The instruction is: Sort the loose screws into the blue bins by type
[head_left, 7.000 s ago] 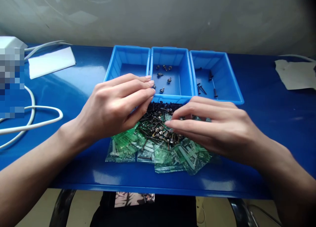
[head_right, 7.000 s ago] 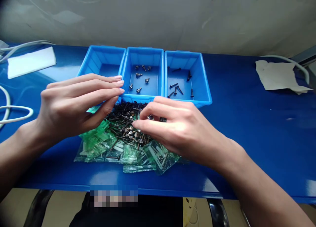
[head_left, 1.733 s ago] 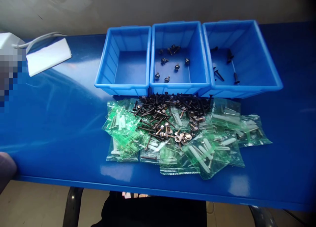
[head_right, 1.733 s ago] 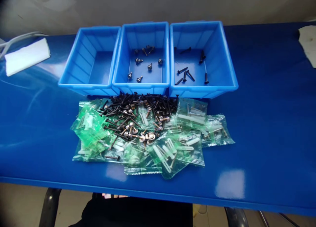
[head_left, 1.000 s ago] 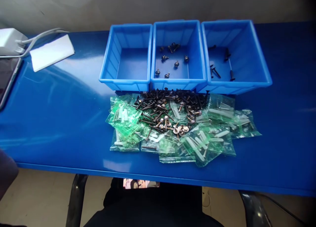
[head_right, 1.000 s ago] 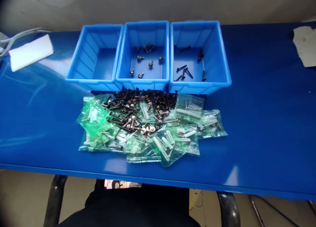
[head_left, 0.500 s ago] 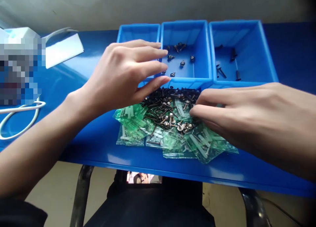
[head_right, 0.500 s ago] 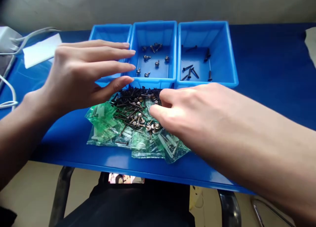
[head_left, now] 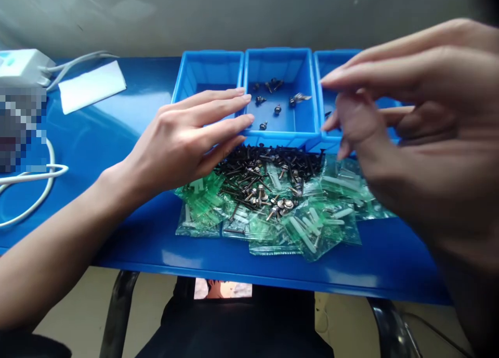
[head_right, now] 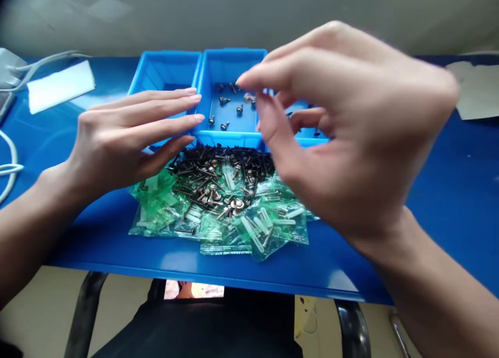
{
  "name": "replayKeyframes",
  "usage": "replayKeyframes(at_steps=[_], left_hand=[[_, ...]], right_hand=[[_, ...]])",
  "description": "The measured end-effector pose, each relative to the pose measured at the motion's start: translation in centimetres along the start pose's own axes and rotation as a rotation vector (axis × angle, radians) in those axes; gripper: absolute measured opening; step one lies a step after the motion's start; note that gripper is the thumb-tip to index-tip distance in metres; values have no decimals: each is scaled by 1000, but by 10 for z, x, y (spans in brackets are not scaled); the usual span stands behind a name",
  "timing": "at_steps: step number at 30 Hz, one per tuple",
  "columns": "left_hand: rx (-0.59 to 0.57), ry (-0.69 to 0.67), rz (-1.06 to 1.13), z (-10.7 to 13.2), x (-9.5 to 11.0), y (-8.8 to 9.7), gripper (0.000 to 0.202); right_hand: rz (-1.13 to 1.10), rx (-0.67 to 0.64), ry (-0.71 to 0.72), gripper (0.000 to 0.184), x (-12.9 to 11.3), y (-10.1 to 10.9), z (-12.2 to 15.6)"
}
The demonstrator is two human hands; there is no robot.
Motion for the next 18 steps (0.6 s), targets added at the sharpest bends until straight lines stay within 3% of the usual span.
replayKeyframes(at_steps=[3,6,12,18], left_hand=[[-5,35,-1,2,0,2,31],[2,24,10,3,0,2,32],[14,11,48,4,1,1,37],[5,48,58,5,1,1,41]], right_hand=[[27,-83,218,17,-17,-16,5],[66,-244,398,13,-26,-32,10],[21,-265,367,18,-16,-30,13],[137,-207,486,15,-20,-29,16]])
Point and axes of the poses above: each hand's wrist, its own z-axis away from the middle knuckle, its own y-axis out of the back of the hand, x = y × z, the point moved 5 cm from there along -z, towards the middle knuckle
